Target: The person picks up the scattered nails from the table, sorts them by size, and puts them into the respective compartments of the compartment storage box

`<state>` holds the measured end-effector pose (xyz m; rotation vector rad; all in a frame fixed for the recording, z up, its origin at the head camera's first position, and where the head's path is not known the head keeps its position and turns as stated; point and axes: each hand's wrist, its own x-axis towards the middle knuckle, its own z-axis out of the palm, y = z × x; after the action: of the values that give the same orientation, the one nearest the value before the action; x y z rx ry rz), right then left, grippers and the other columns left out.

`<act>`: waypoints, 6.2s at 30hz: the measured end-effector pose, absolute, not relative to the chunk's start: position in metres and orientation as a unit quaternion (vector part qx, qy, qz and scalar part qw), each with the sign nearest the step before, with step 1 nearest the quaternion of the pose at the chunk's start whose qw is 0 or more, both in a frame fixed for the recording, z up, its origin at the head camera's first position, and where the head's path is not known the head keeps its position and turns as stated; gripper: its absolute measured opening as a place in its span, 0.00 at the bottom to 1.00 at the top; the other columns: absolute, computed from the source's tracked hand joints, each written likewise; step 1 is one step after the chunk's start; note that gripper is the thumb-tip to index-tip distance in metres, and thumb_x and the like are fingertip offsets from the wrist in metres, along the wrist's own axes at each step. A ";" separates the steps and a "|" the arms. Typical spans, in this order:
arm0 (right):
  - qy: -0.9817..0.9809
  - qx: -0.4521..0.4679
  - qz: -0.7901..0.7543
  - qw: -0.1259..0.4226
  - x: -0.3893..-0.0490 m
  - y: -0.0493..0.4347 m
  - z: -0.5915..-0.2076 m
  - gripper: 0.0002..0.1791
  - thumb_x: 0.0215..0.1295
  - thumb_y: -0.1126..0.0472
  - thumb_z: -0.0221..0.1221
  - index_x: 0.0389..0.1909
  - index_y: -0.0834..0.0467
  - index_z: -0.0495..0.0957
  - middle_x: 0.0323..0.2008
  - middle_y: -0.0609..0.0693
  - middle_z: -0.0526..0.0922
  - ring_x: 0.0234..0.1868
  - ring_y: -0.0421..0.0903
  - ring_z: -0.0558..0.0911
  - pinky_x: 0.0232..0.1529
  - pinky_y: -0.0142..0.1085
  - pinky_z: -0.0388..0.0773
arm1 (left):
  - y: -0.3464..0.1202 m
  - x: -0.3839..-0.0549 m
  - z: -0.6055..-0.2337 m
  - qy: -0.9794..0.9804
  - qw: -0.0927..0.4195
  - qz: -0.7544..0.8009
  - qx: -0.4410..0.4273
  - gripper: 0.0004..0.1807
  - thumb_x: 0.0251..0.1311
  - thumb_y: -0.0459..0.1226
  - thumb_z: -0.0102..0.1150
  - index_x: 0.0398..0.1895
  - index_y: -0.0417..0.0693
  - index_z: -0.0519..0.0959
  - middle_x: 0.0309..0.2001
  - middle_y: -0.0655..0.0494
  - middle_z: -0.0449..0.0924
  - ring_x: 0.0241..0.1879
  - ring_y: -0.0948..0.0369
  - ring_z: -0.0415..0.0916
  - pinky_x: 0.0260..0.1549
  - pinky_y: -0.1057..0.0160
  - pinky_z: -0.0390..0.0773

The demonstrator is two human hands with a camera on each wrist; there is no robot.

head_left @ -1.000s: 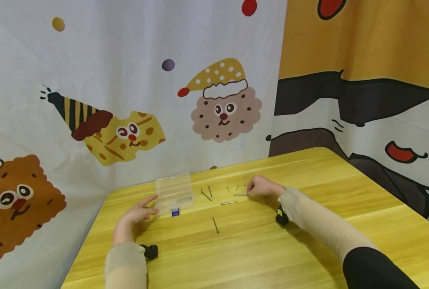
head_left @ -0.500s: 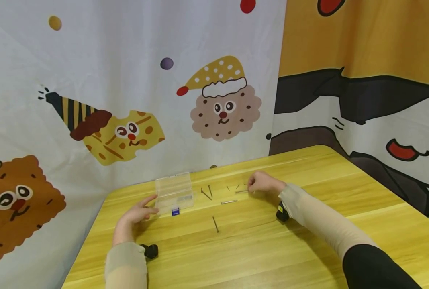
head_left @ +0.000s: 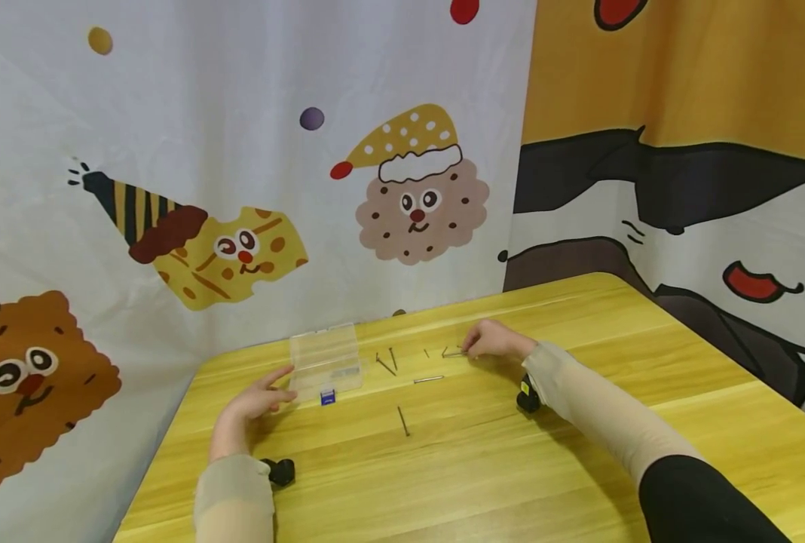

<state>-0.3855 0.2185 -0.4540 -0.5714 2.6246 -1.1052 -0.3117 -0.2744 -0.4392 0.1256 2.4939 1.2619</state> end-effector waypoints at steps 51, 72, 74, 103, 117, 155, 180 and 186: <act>0.862 -0.187 -0.466 0.073 -0.398 0.180 -0.414 0.11 0.65 0.59 0.62 0.43 0.60 0.85 0.44 0.52 0.84 0.42 0.49 0.79 0.48 0.54 0.76 | -0.276 -0.312 -0.440 0.878 0.177 0.442 0.048 0.40 0.65 0.43 0.58 0.76 0.47 0.52 0.59 0.33 0.71 0.38 0.55 0.72 0.37 0.61 0.69; 0.849 -0.208 -0.480 0.074 -0.401 0.136 -0.426 0.10 0.65 0.60 0.62 0.43 0.60 0.85 0.43 0.50 0.84 0.42 0.48 0.80 0.48 0.52 0.77 | -0.273 -0.309 -0.437 0.881 0.172 0.440 0.031 0.39 0.66 0.41 0.58 0.76 0.47 0.53 0.62 0.32 0.68 0.47 0.49 0.73 0.43 0.56 0.70; 0.847 -0.212 -0.482 0.076 -0.402 0.130 -0.427 0.11 0.66 0.60 0.61 0.45 0.61 0.85 0.44 0.50 0.84 0.41 0.46 0.80 0.48 0.52 0.76 | -0.274 -0.310 -0.438 0.882 0.171 0.439 0.027 0.39 0.65 0.42 0.59 0.76 0.48 0.53 0.62 0.32 0.68 0.48 0.49 0.73 0.43 0.56 0.71; 0.844 -0.206 -0.492 0.055 -0.416 0.058 -0.442 0.08 0.65 0.59 0.62 0.40 0.57 0.87 0.40 0.47 0.85 0.43 0.44 0.81 0.49 0.40 0.77 | -0.274 -0.313 -0.441 0.879 0.160 0.448 0.039 0.38 0.66 0.40 0.59 0.76 0.46 0.54 0.62 0.31 0.68 0.55 0.43 0.73 0.54 0.44 0.71; 0.845 -0.230 -0.482 0.041 -0.408 0.029 -0.444 0.08 0.64 0.61 0.63 0.39 0.58 0.87 0.40 0.50 0.85 0.41 0.44 0.81 0.44 0.37 0.79 | -0.273 -0.312 -0.442 0.880 0.157 0.449 0.020 0.37 0.66 0.40 0.58 0.76 0.50 0.55 0.63 0.33 0.67 0.55 0.44 0.72 0.56 0.43 0.68; 0.872 -0.290 -0.392 0.043 -0.394 -0.011 -0.453 0.07 0.63 0.62 0.63 0.39 0.59 0.87 0.37 0.48 0.87 0.31 0.38 0.80 0.37 0.32 0.78 | -0.271 -0.311 -0.443 0.879 0.152 0.452 0.011 0.38 0.64 0.41 0.60 0.75 0.49 0.57 0.54 0.42 0.75 0.34 0.54 0.68 0.35 0.59 0.68; 0.855 -0.349 -0.381 0.053 -0.376 0.087 -0.421 0.09 0.64 0.62 0.63 0.41 0.61 0.87 0.36 0.44 0.82 0.39 0.41 0.78 0.43 0.37 0.77 | -0.274 -0.313 -0.439 0.882 0.174 0.438 0.024 0.37 0.67 0.43 0.56 0.77 0.53 0.53 0.70 0.30 0.54 0.58 0.37 0.68 0.59 0.37 0.61; 0.854 -0.342 -0.388 0.056 -0.372 0.113 -0.433 0.08 0.62 0.64 0.63 0.40 0.62 0.87 0.36 0.45 0.84 0.38 0.40 0.79 0.43 0.36 0.77 | -0.277 -0.315 -0.442 0.879 0.176 0.443 0.031 0.38 0.67 0.43 0.57 0.77 0.52 0.53 0.71 0.30 0.52 0.58 0.36 0.68 0.59 0.39 0.63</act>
<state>-0.3717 0.1132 -0.4327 -1.0370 2.5921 -1.1786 -0.3147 -0.2766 -0.4421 0.0868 2.4880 1.2545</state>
